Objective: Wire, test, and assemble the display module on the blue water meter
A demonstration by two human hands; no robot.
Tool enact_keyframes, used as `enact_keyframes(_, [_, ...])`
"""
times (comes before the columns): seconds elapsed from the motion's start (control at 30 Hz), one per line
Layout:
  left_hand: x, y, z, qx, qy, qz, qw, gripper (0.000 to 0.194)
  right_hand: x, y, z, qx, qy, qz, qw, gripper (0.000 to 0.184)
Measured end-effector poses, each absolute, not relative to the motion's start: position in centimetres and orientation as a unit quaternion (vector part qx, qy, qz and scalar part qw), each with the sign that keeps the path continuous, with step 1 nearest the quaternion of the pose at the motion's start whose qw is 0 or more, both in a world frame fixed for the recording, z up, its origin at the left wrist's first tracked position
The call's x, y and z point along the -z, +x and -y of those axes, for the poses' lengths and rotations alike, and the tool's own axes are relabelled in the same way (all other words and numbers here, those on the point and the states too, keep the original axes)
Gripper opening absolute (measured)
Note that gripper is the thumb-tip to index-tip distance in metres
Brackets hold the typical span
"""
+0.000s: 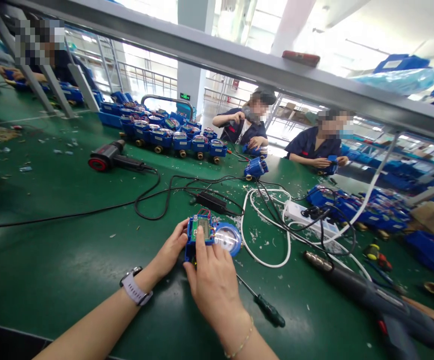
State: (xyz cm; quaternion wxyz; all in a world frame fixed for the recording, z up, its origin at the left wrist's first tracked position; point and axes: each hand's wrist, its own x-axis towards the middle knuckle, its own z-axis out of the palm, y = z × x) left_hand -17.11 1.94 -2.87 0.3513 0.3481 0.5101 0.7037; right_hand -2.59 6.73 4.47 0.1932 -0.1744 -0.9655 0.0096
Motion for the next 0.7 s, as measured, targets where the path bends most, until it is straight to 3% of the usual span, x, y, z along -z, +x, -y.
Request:
enact_keyframes(0.1, [2.7, -17.2, -2.0, -0.701, 0.341, -0.524, 0.344, 0.063, -5.2, -1.1, -7.0, -0.070, -0.156, 0.970, 0.172, 0.074])
enact_keyframes(0.17, [2.7, -17.4, -2.0, -0.695, 0.339, -0.533, 0.342, 0.056, -5.9, -0.2, -7.9, -0.134, -0.137, 0.964, 0.184, 0.058])
enact_keyframes(0.27, [2.9, -17.6, -2.1, -0.684, 0.340, -0.543, 0.350, 0.051, -6.6, 0.5, -10.7, -0.249, -0.173, 0.907, 0.292, 0.030])
enact_keyframes(0.33, [2.9, -17.6, -2.1, -0.676, 0.344, -0.555, 0.342, 0.049, -6.4, 0.3, -13.4, -0.343, -0.242, 0.843, 0.338, 0.026])
enact_keyframes(0.47, [2.4, -17.6, -2.4, -0.666, 0.351, -0.576, 0.319, 0.047, -4.7, -0.8, -17.7, -0.500, -0.252, 0.803, 0.206, 0.051])
enact_keyframes(0.7, [2.9, -19.4, -2.1, -0.628, 0.322, -0.643, 0.296, 0.060, -4.1, -0.5, -18.0, -0.578, -0.207, 0.787, 0.059, 0.057])
